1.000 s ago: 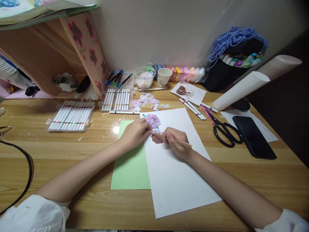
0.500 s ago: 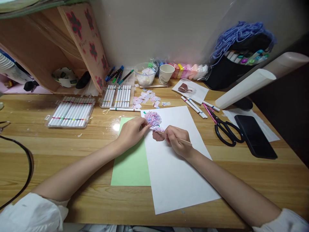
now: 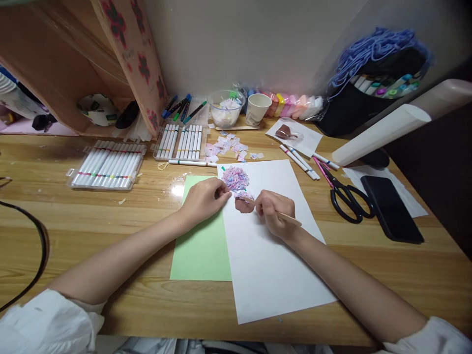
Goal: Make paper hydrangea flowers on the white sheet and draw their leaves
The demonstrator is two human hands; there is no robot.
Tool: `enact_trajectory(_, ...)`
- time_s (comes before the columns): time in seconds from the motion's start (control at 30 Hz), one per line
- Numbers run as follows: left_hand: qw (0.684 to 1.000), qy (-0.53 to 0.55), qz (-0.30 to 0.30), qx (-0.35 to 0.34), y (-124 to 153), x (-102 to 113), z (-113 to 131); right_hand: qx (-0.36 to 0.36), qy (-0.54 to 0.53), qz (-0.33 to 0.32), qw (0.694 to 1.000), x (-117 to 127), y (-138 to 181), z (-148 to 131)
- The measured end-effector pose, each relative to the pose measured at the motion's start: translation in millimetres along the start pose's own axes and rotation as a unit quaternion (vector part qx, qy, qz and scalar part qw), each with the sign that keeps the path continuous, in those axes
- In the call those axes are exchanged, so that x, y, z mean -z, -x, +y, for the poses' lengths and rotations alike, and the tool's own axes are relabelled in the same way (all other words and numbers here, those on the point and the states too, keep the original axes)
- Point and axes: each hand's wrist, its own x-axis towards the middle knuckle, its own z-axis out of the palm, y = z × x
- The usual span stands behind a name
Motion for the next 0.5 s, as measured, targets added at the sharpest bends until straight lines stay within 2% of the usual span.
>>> enact_trajectory(0.5, 1.0, 0.006, 0.005, -0.007, 0.9, -0.6, 0.0, -0.001, -0.015, -0.035, 0.999, -2.1, 0.1, 1.3)
